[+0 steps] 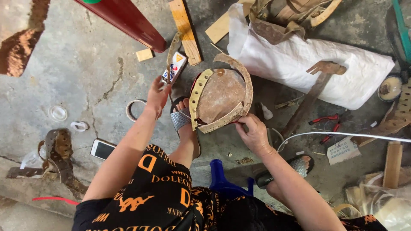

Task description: Applying adhesive and carefully attaching a decorative leather strip to the rim of a red drum shell.

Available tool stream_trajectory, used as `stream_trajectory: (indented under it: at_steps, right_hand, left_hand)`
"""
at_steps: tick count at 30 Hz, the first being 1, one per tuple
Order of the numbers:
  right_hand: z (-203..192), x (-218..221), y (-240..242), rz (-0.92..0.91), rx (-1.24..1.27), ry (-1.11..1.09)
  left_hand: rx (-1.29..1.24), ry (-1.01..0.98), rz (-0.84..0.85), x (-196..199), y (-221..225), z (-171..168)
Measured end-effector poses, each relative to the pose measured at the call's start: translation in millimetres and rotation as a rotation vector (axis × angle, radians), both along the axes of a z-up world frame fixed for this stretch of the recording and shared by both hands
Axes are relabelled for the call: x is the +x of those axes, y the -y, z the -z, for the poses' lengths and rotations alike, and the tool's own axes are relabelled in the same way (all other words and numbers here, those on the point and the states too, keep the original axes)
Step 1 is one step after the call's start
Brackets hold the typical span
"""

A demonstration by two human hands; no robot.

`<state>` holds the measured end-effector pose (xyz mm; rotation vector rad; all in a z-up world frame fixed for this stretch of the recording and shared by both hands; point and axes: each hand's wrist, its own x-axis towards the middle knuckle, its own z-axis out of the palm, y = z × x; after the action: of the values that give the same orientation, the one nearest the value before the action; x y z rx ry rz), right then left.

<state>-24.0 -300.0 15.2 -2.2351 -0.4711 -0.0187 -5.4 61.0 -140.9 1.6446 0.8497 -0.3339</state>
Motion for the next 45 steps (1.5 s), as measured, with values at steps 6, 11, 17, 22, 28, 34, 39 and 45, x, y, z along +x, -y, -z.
stream_trajectory:
  at_steps: [6, 11, 17, 22, 28, 34, 39, 45]
  right_hand:
    - [-2, 3, 0, -0.04, 0.034, 0.035]
    - [14, 1, 8, -0.061, 0.041, 0.05]
    - [18, 4, 9, -0.083, 0.02, 0.072]
    - [7, 7, 10, -0.09, 0.01, 0.089]
    - [3, 8, 13, -0.093, 0.037, 0.11]
    - [2, 8, 16, -0.058, 0.048, 0.154]
    - [23, 7, 18, -0.077, 0.084, 0.142]
    - [19, 9, 18, -0.086, 0.103, 0.107]
  left_hand:
    - [0.06, 0.194, 0.195, 28, 12, -12]
    - [0.045, 0.562, 0.187, 66, 43, -116]
    - [0.035, 0.624, 0.449, 94, 65, -184]
    - [-0.024, 0.591, 0.573, 111, 83, -201]
    - [0.062, 0.358, 0.72, 126, 99, -239]
    - [0.093, 0.266, 0.644, 140, 104, -203]
    - [-0.101, 0.31, 0.556, 143, 104, -176]
    - [-0.15, 0.131, 0.67, 141, 103, -162]
